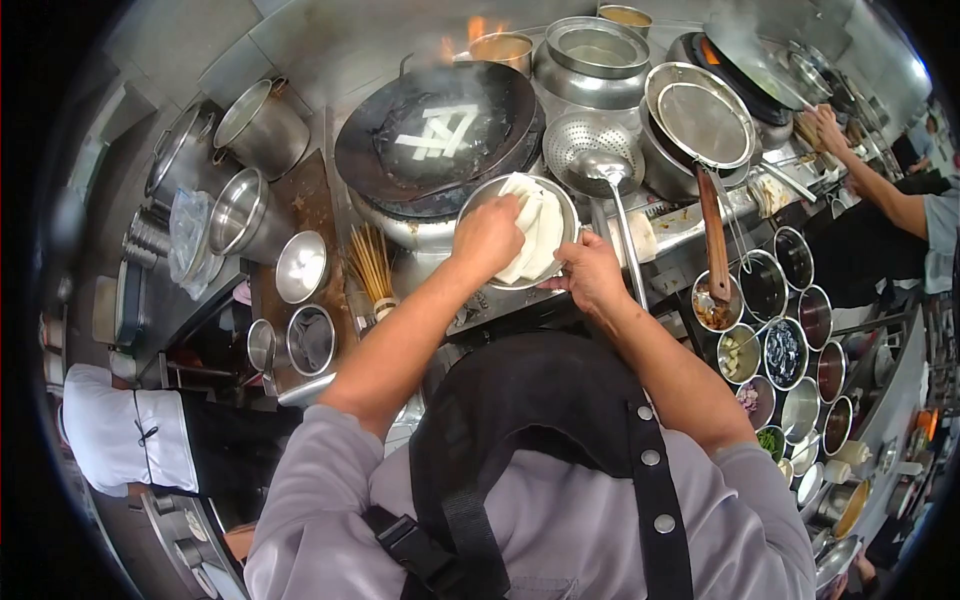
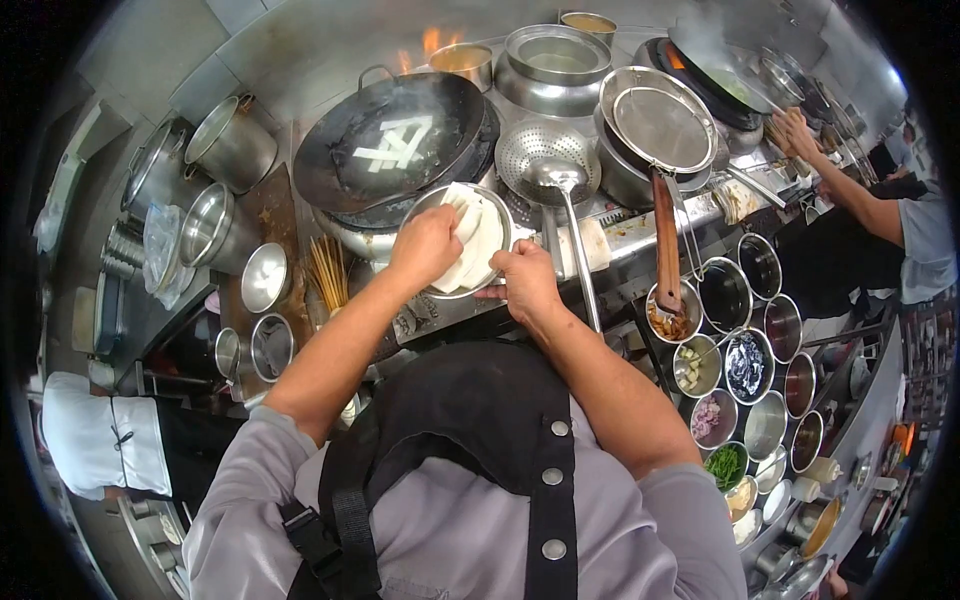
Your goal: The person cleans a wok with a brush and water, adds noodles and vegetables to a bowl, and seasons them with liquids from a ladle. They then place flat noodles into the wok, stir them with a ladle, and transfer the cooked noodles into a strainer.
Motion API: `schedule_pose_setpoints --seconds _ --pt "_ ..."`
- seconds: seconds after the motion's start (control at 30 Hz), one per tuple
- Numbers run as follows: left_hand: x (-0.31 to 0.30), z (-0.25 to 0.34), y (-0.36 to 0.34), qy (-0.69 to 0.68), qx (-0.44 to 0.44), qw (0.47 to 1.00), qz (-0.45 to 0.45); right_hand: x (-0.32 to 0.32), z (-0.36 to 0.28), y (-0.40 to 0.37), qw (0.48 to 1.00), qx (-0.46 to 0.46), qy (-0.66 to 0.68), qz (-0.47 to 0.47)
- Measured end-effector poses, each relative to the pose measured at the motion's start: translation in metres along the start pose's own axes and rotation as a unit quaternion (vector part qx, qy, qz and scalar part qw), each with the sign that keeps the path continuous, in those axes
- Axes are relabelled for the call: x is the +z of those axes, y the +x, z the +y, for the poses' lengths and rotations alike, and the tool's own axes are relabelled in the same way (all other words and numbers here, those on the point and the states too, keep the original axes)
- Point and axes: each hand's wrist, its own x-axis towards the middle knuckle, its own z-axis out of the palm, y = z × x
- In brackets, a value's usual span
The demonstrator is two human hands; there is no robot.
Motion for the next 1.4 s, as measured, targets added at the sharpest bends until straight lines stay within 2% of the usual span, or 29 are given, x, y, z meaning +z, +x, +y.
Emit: schedule_pose_setpoints --seconds 0.07,0.2,0.27,0.33,0.4,0.47,0.5,0.6,0.63,0.67,0.73,0.8,0.83,0.87,0.9,0.93,1.0,1.03,1.13,1.17,1.23,1.27,1.33,1.4 --pt "-0.002 0.006 -0.006 -0.032 0.042 0.999 -0.005 -0.002 0.001 0.003 1.000 -0.006 -0.004 0.001" --pt "-0.007 0.015 -0.009 -0.031 0.016 0.999 -0.028 -0.003 -0.001 0.002 1.000 -0.014 -0.004 0.001" --pt "-0.006 0.010 -0.008 -0.034 0.023 0.999 -0.006 -0.004 -0.003 0.004 1.000 -0.010 -0.018 0.003" --pt "-0.017 0.010 -0.007 -0.115 0.033 0.992 0.044 -0.005 -0.003 0.005 1.000 0.000 -0.006 0.005" --pt "-0.032 0.002 -0.001 -0.155 0.000 0.988 0.024 -0.010 0.001 0.007 1.000 0.003 -0.003 0.006" --pt "-0.051 -0.015 0.015 -0.238 -0.045 0.969 0.046 -0.015 0.006 0.014 1.000 0.003 -0.002 -0.005" --pt "-0.065 -0.025 0.025 -0.238 -0.044 0.968 0.071 -0.019 0.010 0.017 1.000 -0.003 -0.008 -0.011" --pt "-0.107 -0.053 0.059 -0.196 -0.047 0.971 0.131 -0.015 0.008 0.015 1.000 0.007 -0.009 -0.022" --pt "-0.123 -0.057 0.071 -0.122 -0.030 0.982 0.141 -0.015 0.007 0.015 1.000 0.008 0.000 -0.024" --pt "-0.133 -0.063 0.085 -0.118 -0.033 0.981 0.147 -0.015 0.009 0.014 1.000 0.011 0.009 -0.023" --pt "-0.139 -0.092 0.114 -0.012 -0.059 0.991 0.121 -0.006 0.004 0.003 1.000 0.013 -0.001 -0.016" --pt "-0.142 -0.130 0.144 0.038 -0.042 0.989 0.139 0.002 -0.004 0.004 1.000 0.004 -0.007 -0.008" --pt "-0.146 -0.128 0.147 0.084 -0.025 0.986 0.145 0.001 -0.003 0.003 1.000 -0.001 0.000 -0.024" --pt "-0.147 -0.126 0.152 0.082 -0.022 0.986 0.142 -0.003 -0.001 0.002 0.999 -0.004 0.008 -0.035" --pt "-0.162 -0.102 0.146 0.062 -0.031 0.982 0.178 -0.004 -0.001 0.002 1.000 -0.005 -0.005 -0.020" --pt "-0.172 -0.079 0.137 0.040 -0.041 0.977 0.207 -0.010 0.007 0.008 1.000 -0.010 0.015 -0.017" --pt "-0.178 -0.036 0.104 -0.081 0.037 0.968 0.233 -0.011 0.002 0.002 0.999 -0.015 0.028 -0.028" --pt "-0.177 -0.004 0.073 -0.126 0.016 0.976 0.178 -0.010 -0.001 -0.001 0.999 -0.012 0.030 -0.016" --pt "-0.132 0.027 0.019 -0.040 0.041 0.998 0.033 -0.008 -0.008 -0.005 1.000 -0.005 0.019 -0.009" --pt "-0.099 0.014 0.014 -0.015 0.077 0.997 0.025 -0.008 -0.008 -0.004 1.000 -0.002 0.021 -0.007" --pt "-0.067 0.023 0.005 0.063 0.019 0.996 -0.061 -0.003 -0.007 -0.005 1.000 0.003 0.020 -0.008" --pt "-0.042 0.014 0.004 0.078 0.032 0.996 -0.023 0.001 -0.007 -0.005 1.000 -0.012 0.012 -0.010" --pt "-0.019 0.018 0.006 0.093 -0.003 0.995 0.035 0.006 -0.006 -0.004 1.000 -0.027 0.002 -0.014" --pt "-0.006 0.017 0.009 0.091 -0.001 0.995 0.038 0.009 -0.002 -0.003 0.999 -0.042 -0.001 0.008"
